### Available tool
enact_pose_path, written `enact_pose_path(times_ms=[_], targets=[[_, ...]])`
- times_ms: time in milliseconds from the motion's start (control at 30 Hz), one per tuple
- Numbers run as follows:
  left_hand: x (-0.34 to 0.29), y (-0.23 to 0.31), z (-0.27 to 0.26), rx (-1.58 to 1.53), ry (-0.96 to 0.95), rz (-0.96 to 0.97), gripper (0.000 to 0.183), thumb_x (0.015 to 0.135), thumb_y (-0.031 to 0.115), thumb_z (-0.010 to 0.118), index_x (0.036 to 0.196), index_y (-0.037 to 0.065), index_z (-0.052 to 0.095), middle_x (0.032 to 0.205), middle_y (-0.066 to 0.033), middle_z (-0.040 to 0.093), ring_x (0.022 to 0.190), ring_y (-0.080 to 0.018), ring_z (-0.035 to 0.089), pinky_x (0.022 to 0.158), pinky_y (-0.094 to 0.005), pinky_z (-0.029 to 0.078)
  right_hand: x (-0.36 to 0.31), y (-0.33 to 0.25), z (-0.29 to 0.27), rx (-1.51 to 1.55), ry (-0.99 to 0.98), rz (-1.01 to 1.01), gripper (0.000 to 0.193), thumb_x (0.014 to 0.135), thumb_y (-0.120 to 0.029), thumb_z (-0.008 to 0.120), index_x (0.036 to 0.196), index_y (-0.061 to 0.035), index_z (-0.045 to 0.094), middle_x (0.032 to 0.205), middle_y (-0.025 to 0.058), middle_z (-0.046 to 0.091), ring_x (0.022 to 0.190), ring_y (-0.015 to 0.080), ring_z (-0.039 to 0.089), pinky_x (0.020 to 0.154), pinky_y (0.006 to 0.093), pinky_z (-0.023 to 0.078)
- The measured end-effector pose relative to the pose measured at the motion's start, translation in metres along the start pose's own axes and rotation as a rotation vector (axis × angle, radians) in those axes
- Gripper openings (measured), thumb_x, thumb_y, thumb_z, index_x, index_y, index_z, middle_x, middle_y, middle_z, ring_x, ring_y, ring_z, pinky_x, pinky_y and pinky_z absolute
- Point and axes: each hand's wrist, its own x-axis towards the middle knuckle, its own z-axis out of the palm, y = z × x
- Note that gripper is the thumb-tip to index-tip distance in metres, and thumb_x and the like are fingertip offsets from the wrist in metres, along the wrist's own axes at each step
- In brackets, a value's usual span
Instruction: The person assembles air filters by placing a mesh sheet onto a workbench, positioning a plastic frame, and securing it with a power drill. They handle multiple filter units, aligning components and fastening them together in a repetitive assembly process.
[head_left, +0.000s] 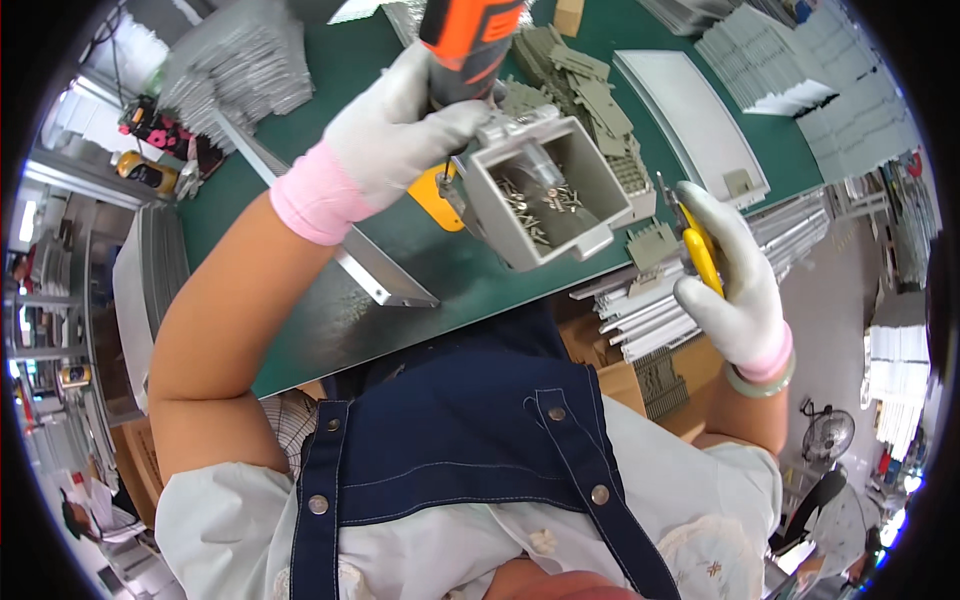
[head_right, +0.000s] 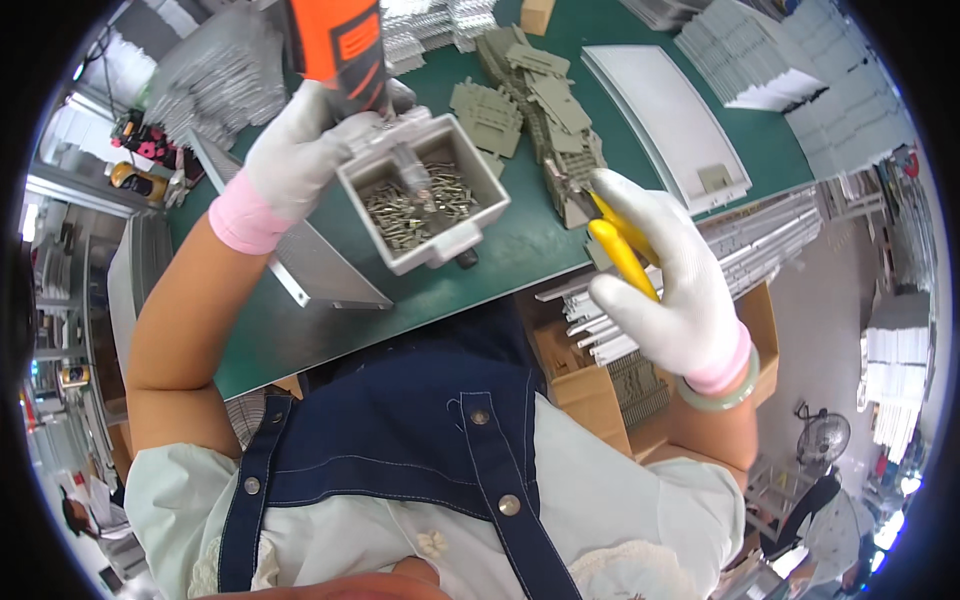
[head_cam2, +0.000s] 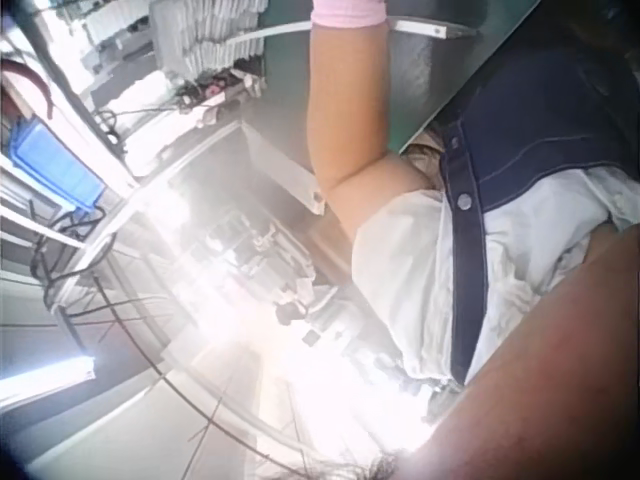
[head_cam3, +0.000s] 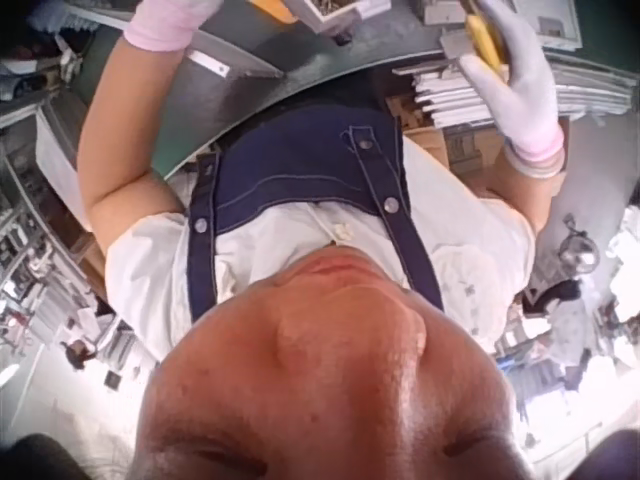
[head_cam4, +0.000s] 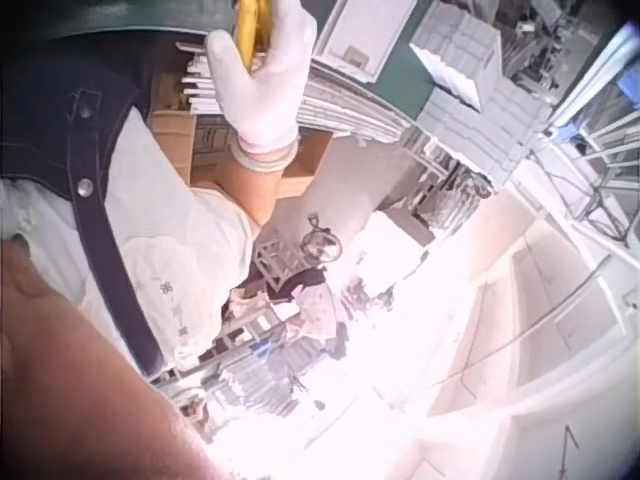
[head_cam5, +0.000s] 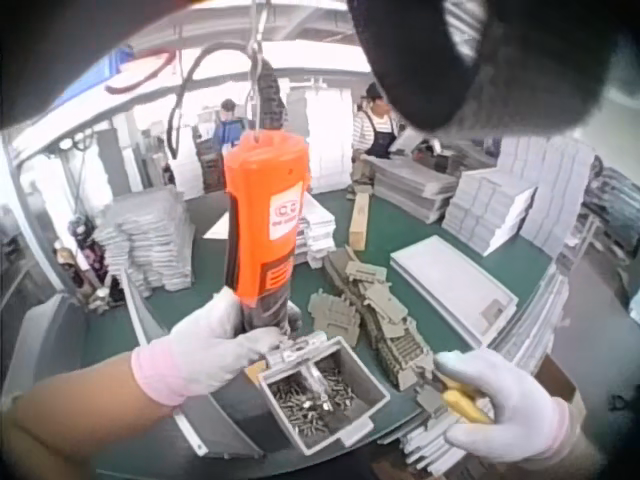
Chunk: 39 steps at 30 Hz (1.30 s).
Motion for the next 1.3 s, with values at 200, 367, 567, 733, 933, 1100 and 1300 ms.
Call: enact_pose_path(times_ms=[200, 367, 567, 733, 933, 1100, 1300], targets=[[0.002, -0.003, 0.001, 0.123, 0.138, -0.01, 0.042, 0.093, 0.006, 0.06, 0.132, 0.002, 0.044, 0.116, -0.0057, 0.06, 0.105, -0.0115, 0.058, 0.094, -0.0286, 0.046, 0.049, -0.06, -0.022, -0.445, -0.159, -0.255, 0.065, 0.068, 0.0, 0.069, 0.131, -0.0055, 0.058, 0.103, 0.02, 0.056, 0.092, 0.0354, 0.057, 0.083, 0.0393, 0.046], [0.006, -0.002, 0.005, 0.09, 0.159, 0.04, 0.045, 0.092, 0.006, 0.061, 0.133, 0.004, 0.042, 0.111, -0.0032, 0.058, 0.096, -0.0096, 0.057, 0.088, -0.0285, 0.049, 0.07, -0.082, -0.032, -0.626, -0.278, -0.234, 0.06, 0.067, 0.003, 0.067, 0.126, -0.0029, 0.061, 0.1, 0.0199, 0.056, 0.088, 0.0357, 0.056, 0.08, 0.0403, 0.045], [0.005, -0.003, 0.004, 0.092, 0.155, 0.022, 0.044, 0.091, 0.007, 0.062, 0.131, 0.003, 0.043, 0.109, -0.0029, 0.058, 0.097, -0.0098, 0.056, 0.089, -0.0286, 0.048, 0.076, -0.098, -0.032, -0.736, -0.308, -0.241, 0.056, 0.068, 0.001, 0.067, 0.123, -0.0021, 0.063, 0.099, 0.0196, 0.056, 0.087, 0.0357, 0.056, 0.077, 0.0401, 0.045], [0.007, 0.0, 0.005, 0.179, 0.213, -0.005, 0.043, 0.091, 0.007, 0.062, 0.13, 0.003, 0.043, 0.106, -0.0034, 0.058, 0.095, -0.0104, 0.057, 0.088, -0.0291, 0.048, 0.075, -0.093, -0.026, -0.592, -0.289, -0.186, 0.053, 0.07, 0.001, 0.066, 0.123, -0.0004, 0.062, 0.098, 0.0196, 0.055, 0.088, 0.0343, 0.056, 0.078, 0.0388, 0.045], [0.007, -0.001, 0.003, 0.287, 0.246, -0.002, 0.042, 0.092, 0.008, 0.06, 0.129, 0.003, 0.044, 0.104, -0.0032, 0.057, 0.091, -0.0102, 0.056, 0.086, -0.029, 0.049, 0.071, -0.084, -0.016, -0.49, -0.201, -0.137, 0.046, 0.073, -0.002, 0.066, 0.119, -0.0015, 0.064, 0.093, 0.0177, 0.058, 0.084, 0.0326, 0.06, 0.075, 0.0374, 0.049], [0.004, 0.005, 0.003, 0.115, 0.16, -0.024, 0.039, 0.092, 0.008, 0.06, 0.127, 0.003, 0.044, 0.104, -0.0032, 0.056, 0.092, -0.0103, 0.055, 0.086, -0.0288, 0.048, 0.062, -0.066, -0.017, -0.441, -0.141, -0.264, 0.041, 0.072, -0.006, 0.069, 0.113, -0.0041, 0.067, 0.093, 0.016, 0.062, 0.079, 0.0338, 0.063, 0.069, 0.0382, 0.052], [0.003, 0.009, 0.002, 0.073, 0.081, -0.083, 0.034, 0.092, 0.008, 0.059, 0.123, 0.003, 0.045, 0.104, -0.0032, 0.056, 0.094, -0.0098, 0.055, 0.087, -0.0285, 0.048, 0.061, -0.058, -0.019, -0.497, -0.135, -0.388, 0.041, 0.07, -0.004, 0.071, 0.111, -0.0043, 0.068, 0.092, 0.0143, 0.062, 0.078, 0.0318, 0.062, 0.068, 0.0378, 0.052]])
